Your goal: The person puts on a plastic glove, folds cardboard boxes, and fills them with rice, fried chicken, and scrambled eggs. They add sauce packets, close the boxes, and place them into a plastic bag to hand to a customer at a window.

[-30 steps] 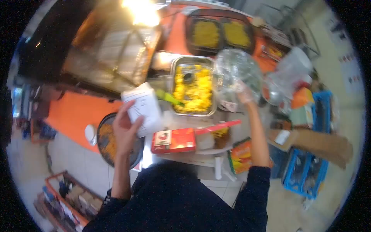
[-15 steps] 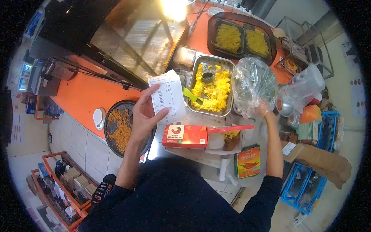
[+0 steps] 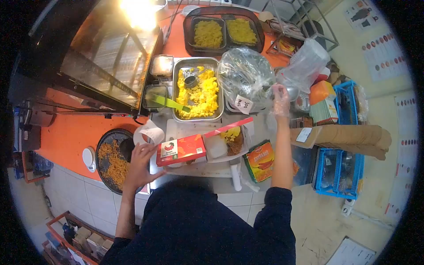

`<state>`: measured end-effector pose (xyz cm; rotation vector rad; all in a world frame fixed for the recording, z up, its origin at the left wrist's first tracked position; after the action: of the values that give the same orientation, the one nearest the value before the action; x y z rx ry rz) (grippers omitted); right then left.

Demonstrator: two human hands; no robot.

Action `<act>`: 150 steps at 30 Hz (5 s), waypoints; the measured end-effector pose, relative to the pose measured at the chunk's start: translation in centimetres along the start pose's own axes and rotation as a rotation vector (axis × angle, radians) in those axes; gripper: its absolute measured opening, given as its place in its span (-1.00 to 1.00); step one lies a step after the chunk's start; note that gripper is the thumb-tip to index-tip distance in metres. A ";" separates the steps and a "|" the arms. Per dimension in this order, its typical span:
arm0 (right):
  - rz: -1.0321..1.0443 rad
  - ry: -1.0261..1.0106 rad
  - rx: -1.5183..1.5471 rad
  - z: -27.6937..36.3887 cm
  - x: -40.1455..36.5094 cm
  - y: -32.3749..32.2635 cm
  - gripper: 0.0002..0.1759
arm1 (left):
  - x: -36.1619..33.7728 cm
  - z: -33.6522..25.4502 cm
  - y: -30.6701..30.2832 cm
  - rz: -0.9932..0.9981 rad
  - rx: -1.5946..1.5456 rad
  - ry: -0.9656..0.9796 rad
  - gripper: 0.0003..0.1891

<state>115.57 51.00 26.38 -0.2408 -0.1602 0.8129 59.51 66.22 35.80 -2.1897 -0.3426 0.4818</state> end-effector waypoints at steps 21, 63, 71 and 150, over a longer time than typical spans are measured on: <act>0.940 -0.511 -0.501 10.3 -21.0 29.6 -0.71 | 3.8 7.1 3.5 -0.092 -0.452 -0.151 -0.61; -0.168 0.489 -0.690 -11.1 -41.3 -22.8 -0.14 | 9.2 -29.0 10.9 -0.411 -0.587 0.308 -0.43; 0.296 0.534 -0.367 -14.7 -32.0 -23.7 -0.26 | 6.2 -28.2 9.2 -0.562 -0.671 0.094 -0.29; -0.312 0.201 0.548 -8.5 -31.6 -17.0 -0.74 | 2.5 -23.7 9.8 -0.497 -0.851 0.004 -0.19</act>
<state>107.96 15.28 21.31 0.2173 0.2114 0.4920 73.22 45.05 40.96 -2.7555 -1.2317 0.0336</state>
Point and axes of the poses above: each hand's wrist, its own x-axis towards the middle knuckle, its own y-axis out of the palm, z = x × y, the point moved 1 cm from there along x, towards the middle knuckle, and after that the axes turned 15 degrees about z, right-handed, at the moved point
